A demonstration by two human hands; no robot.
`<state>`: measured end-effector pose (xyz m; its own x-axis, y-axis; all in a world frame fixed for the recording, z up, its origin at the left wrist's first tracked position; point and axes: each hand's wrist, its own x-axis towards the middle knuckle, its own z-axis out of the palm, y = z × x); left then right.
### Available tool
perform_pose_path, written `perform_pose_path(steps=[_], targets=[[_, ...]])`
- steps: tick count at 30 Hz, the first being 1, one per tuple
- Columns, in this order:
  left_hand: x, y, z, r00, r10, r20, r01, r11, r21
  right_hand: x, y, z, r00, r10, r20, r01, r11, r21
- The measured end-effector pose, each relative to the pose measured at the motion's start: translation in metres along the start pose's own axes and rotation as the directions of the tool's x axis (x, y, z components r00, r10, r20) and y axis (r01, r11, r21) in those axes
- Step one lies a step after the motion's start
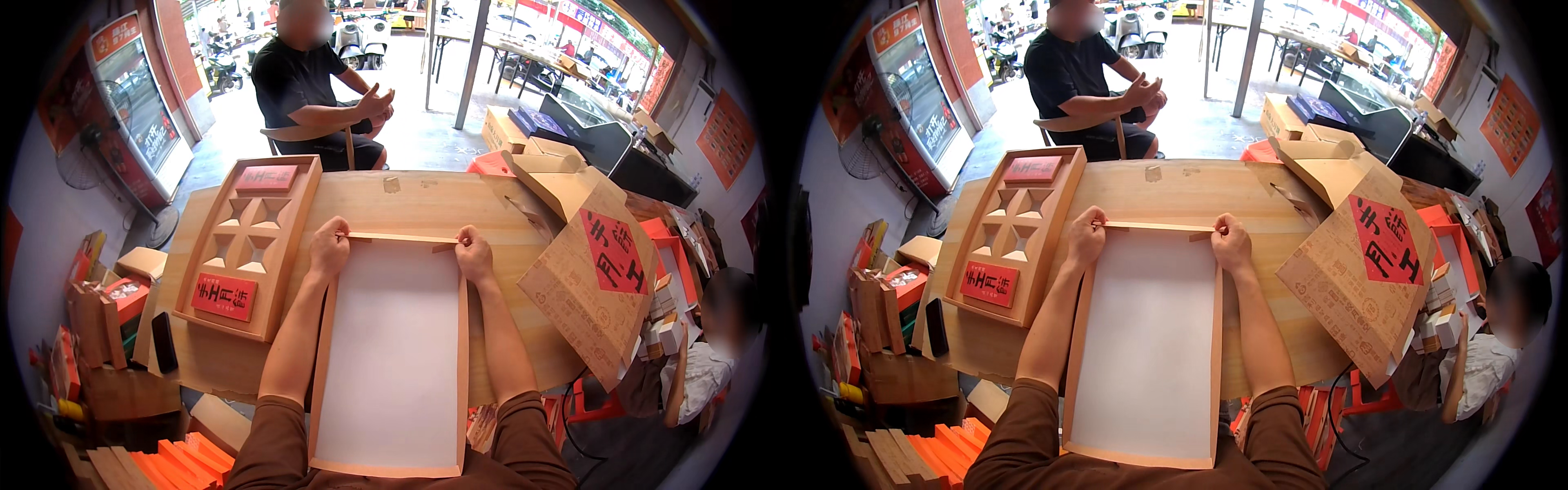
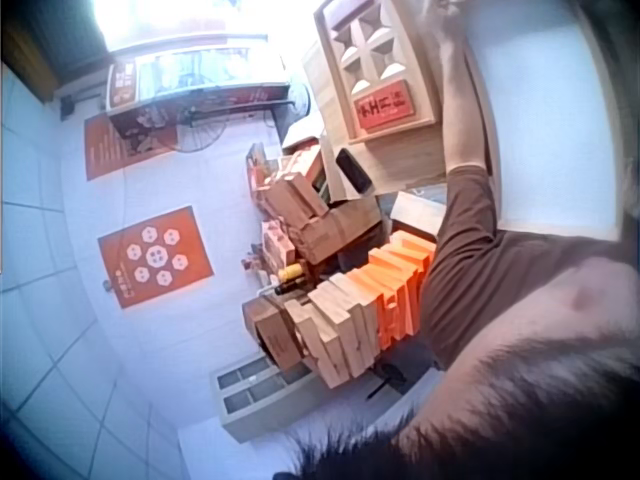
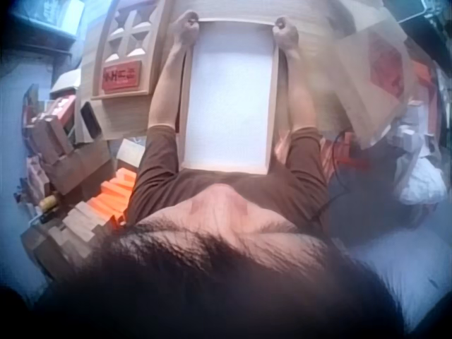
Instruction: The person assembles cardboard gift boxes by folding the sides and lid, then placing the lid onto the box base.
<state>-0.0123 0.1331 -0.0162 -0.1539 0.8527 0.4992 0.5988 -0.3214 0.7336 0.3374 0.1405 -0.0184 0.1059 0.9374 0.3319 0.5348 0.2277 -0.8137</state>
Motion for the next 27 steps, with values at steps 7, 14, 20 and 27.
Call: perform_pose_path(steps=[7,14,20,27], targets=[[-0.003,0.039,-0.008,0.987,0.093,0.132,-0.142,0.889,0.436,-0.005,-0.029,-0.008,0.994,-0.092,0.067,0.107,0.953,-0.283],[-0.007,0.056,-0.017,0.967,0.116,0.226,-0.209,0.870,0.446,-0.006,-0.054,-0.017,0.975,-0.120,0.185,0.185,0.903,-0.389],[-0.003,0.043,-0.014,0.967,0.103,0.233,-0.201,0.869,0.452,-0.001,-0.041,-0.021,0.933,-0.196,0.302,0.316,0.846,-0.429],[0.003,0.035,-0.018,0.953,0.108,0.282,-0.235,0.851,0.469,0.002,-0.040,-0.010,0.975,-0.071,0.211,0.175,0.830,-0.529]])
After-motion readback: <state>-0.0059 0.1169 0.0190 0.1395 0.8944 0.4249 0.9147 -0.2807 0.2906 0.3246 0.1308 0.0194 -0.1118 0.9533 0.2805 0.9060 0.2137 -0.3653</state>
